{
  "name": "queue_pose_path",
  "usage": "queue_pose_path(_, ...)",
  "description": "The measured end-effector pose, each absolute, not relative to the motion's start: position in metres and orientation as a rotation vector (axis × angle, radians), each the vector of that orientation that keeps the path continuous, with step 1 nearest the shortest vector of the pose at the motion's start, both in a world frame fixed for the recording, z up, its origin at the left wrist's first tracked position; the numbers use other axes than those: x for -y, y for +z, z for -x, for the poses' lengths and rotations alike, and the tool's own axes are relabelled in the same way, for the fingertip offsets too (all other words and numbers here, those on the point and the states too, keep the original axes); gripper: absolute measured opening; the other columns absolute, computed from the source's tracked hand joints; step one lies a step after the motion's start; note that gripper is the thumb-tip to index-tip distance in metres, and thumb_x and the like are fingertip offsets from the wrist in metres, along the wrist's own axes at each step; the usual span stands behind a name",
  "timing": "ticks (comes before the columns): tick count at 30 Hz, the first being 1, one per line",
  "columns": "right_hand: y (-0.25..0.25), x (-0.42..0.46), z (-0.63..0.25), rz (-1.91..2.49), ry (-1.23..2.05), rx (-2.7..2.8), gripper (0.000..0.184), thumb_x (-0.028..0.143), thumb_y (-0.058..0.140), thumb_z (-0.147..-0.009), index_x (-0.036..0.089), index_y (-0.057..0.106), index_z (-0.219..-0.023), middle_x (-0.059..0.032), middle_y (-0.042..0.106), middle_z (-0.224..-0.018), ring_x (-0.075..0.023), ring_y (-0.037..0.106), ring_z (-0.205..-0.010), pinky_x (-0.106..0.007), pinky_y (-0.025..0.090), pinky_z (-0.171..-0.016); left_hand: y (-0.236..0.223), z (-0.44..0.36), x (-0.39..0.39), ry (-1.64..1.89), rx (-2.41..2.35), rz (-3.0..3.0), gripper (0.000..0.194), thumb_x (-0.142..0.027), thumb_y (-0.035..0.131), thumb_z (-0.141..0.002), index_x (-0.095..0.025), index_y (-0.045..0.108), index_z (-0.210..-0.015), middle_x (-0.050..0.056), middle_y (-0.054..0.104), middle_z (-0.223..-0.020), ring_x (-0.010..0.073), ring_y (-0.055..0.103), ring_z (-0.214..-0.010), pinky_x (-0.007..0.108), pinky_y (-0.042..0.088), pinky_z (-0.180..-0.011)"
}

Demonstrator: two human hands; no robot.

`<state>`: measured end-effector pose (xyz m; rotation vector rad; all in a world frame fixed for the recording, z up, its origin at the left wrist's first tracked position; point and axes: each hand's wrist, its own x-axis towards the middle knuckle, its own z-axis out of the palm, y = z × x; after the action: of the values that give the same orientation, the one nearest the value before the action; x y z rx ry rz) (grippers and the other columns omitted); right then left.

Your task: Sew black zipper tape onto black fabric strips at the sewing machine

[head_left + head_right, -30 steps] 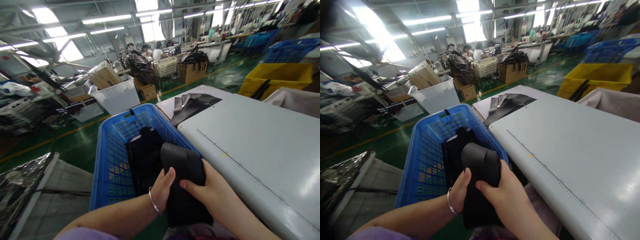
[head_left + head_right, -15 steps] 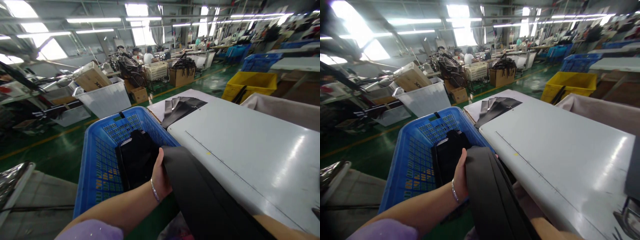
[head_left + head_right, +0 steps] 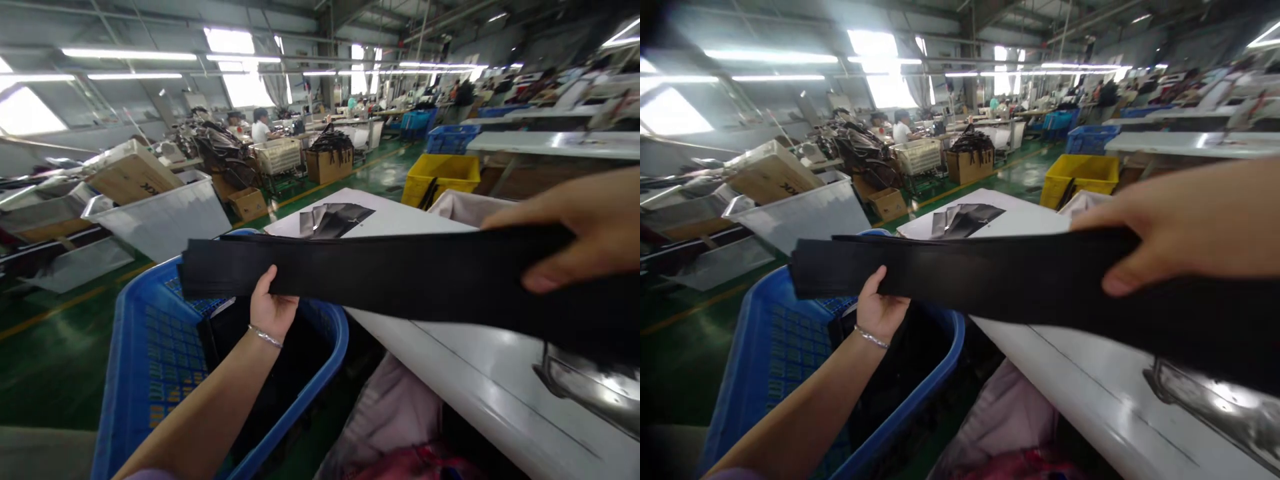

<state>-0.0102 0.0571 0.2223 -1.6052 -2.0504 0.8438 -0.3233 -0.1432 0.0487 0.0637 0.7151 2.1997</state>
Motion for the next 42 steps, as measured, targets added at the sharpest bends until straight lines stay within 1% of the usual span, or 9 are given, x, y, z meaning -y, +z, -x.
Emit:
queue_pose_path(4, 0.253, -0.117, 0.011, 1.417, -0.004, 2.730, 0.061, 0.024, -0.010, -0.064, 0.002, 0.035, -0.030, -0.0158, 0.042, -0.128, -0.0192, 0.052, -0.106, -0.028, 0.039, -0.069, 0.049, 0.294, 0.104, 2.225, -0.561, -0.141, 0.026, -0.022, 0.057, -0.089, -0.017, 0.061, -0.114, 0.005, 0.070, -0.106, 0.0212, 0.061, -0.113, 0.044, 0.049, -0.100)
queue_pose_path(7, 0.219, -0.129, 0.019, 1.435, -0.335, 2.570, 0.062, 0.048, 0.033, -0.084, -0.005, 0.066, -0.083, -0.0273, 0.045, -0.132, -0.0343, 0.039, -0.127, -0.050, 0.035, -0.089, 0.028, 0.268, 0.067, 2.225, -0.630, -0.078, 0.023, -0.020, 0.057, -0.090, -0.020, 0.061, -0.113, 0.006, 0.069, -0.108, 0.0194, 0.062, -0.111, 0.038, 0.052, -0.097)
queue_pose_path(12, 0.103, -0.073, 0.037, 1.079, -0.195, 2.747, 0.049, 0.037, 0.062, -0.083, 0.021, 0.056, -0.129, -0.0119, 0.055, -0.134, -0.0255, 0.050, -0.123, -0.043, 0.037, -0.100, -0.018, 0.249, 0.028, 2.180, -0.798, 0.076, 0.025, -0.012, 0.060, -0.087, -0.022, 0.059, -0.109, 0.005, 0.067, -0.108, 0.0167, 0.066, -0.101, 0.037, 0.056, -0.091)
queue_pose_path(17, 0.023, -0.040, 0.060, 0.942, -0.024, 2.755, 0.069, 0.051, 0.053, -0.086, 0.030, 0.029, -0.147, -0.0059, 0.022, -0.156, -0.0265, 0.024, -0.140, -0.044, 0.031, -0.108, -0.026, 0.254, 0.037, 2.070, -0.891, -0.021, 0.014, -0.019, 0.056, -0.090, -0.019, 0.059, -0.103, 0.007, 0.066, -0.110, 0.0173, 0.066, -0.101, 0.037, 0.055, -0.092)
queue_pose_path(25, -0.030, -0.073, 0.066, 1.074, 0.145, 2.632, 0.049, 0.038, 0.041, -0.094, 0.035, 0.037, -0.143, -0.0030, 0.031, -0.152, -0.0276, 0.023, -0.140, -0.053, 0.026, -0.109, 0.010, 0.252, 0.133, 1.262, -1.210, -0.512, 0.021, -0.027, 0.065, -0.081, -0.007, 0.063, -0.085, 0.019, 0.068, -0.081, 0.0287, 0.069, -0.070, 0.047, 0.057, -0.070)
queue_pose_path(27, -0.035, -0.072, 0.066, 1.079, 0.169, 2.604, 0.049, 0.034, 0.041, -0.094, 0.034, 0.037, -0.143, -0.0027, 0.029, -0.153, -0.0266, 0.020, -0.142, -0.054, 0.022, -0.110, 0.028, 0.257, 0.132, 1.082, -1.471, -1.164, 0.023, -0.032, 0.065, -0.082, -0.012, 0.065, -0.095, 0.015, 0.069, -0.093, 0.0279, 0.068, -0.085, 0.048, 0.052, -0.086)
queue_pose_path(30, -0.030, -0.059, 0.063, 1.080, 0.203, 2.564, 0.051, 0.028, 0.044, -0.092, 0.028, 0.037, -0.143, -0.0062, 0.023, -0.155, -0.0262, 0.016, -0.143, -0.053, 0.022, -0.112, 0.041, 0.265, 0.091, 0.807, -1.838, -2.138, 0.057, -0.042, 0.067, -0.079, -0.026, 0.052, -0.131, 0.009, 0.046, -0.141, 0.0299, 0.035, -0.136, 0.049, 0.020, -0.116)
queue_pose_path(33, -0.015, -0.027, 0.043, 1.061, 0.234, 2.559, 0.052, 0.025, 0.052, -0.087, 0.021, 0.044, -0.138, -0.0102, 0.022, -0.155, -0.0258, 0.022, -0.141, -0.047, 0.028, -0.111, 0.028, 0.262, 0.027, 0.334, -2.084, -2.438, 0.100, -0.059, 0.072, -0.066, -0.031, 0.023, -0.148, 0.008, 0.010, -0.158, 0.0361, 0.004, -0.144, 0.057, 0.006, -0.115)
queue_pose_path(42, -0.023, 0.066, -0.182, 1.184, 0.013, 2.384, 0.030, 0.037, 0.050, -0.090, 0.033, 0.060, -0.118, -0.0011, 0.053, -0.135, -0.0242, 0.050, -0.122, -0.048, 0.040, -0.105, -0.010, 0.245, -0.091, 0.120, -2.303, -2.311, 0.075, -0.059, 0.046, -0.086, -0.038, 0.011, -0.149, 0.015, 0.027, -0.149, 0.0407, 0.031, -0.132, 0.059, 0.024, -0.102)
